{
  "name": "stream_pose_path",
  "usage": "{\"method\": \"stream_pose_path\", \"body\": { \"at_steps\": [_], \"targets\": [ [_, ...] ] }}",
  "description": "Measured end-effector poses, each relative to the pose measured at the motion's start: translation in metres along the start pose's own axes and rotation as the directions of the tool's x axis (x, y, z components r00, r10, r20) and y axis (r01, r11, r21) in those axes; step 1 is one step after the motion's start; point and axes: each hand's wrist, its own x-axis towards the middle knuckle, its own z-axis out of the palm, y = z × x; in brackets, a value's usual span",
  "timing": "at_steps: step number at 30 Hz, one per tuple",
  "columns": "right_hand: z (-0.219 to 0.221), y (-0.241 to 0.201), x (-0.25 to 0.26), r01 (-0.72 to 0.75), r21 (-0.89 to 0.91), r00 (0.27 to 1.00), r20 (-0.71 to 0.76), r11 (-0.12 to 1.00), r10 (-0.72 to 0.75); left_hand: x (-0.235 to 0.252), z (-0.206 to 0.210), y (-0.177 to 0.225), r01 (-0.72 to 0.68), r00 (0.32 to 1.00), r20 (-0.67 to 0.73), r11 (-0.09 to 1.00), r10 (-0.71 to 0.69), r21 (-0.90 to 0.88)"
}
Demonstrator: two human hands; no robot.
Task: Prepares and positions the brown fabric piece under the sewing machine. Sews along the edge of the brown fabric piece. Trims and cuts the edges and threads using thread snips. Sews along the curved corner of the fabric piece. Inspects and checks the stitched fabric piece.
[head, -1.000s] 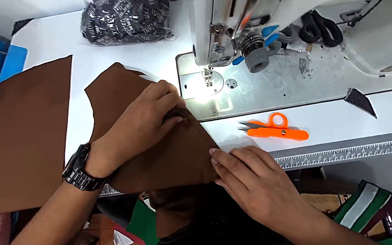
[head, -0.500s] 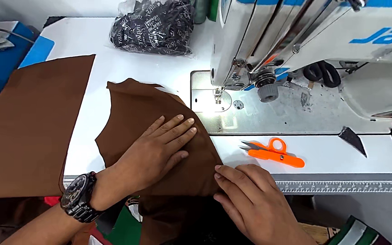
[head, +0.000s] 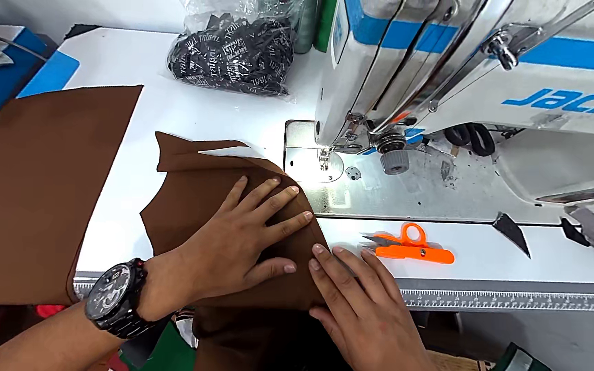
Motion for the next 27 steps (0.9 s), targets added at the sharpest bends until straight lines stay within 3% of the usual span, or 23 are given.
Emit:
{"method": "stream_pose_path", "body": {
  "at_steps": [15,22,27],
  "targets": [
    [0.000,0.003,0.001,-0.079,0.107,0.996,-0.029,0.991,0.082,0.017,-0.008,-0.022,-0.043,0.998,0.037,0.997,0.041,0.068],
    [0.004,-0.003,0.005,-0.138,0.070,0.989,-0.051,0.988,0.142,0.036,-0.016,-0.046,-0.122,0.986,0.107,0.991,0.128,-0.057],
    [0.016,-0.006,0.005,-0.177,0.086,0.966,-0.177,0.981,0.190,0.040,-0.008,-0.057,-0.156,0.984,0.065,0.979,0.165,-0.128]
  ]
}}
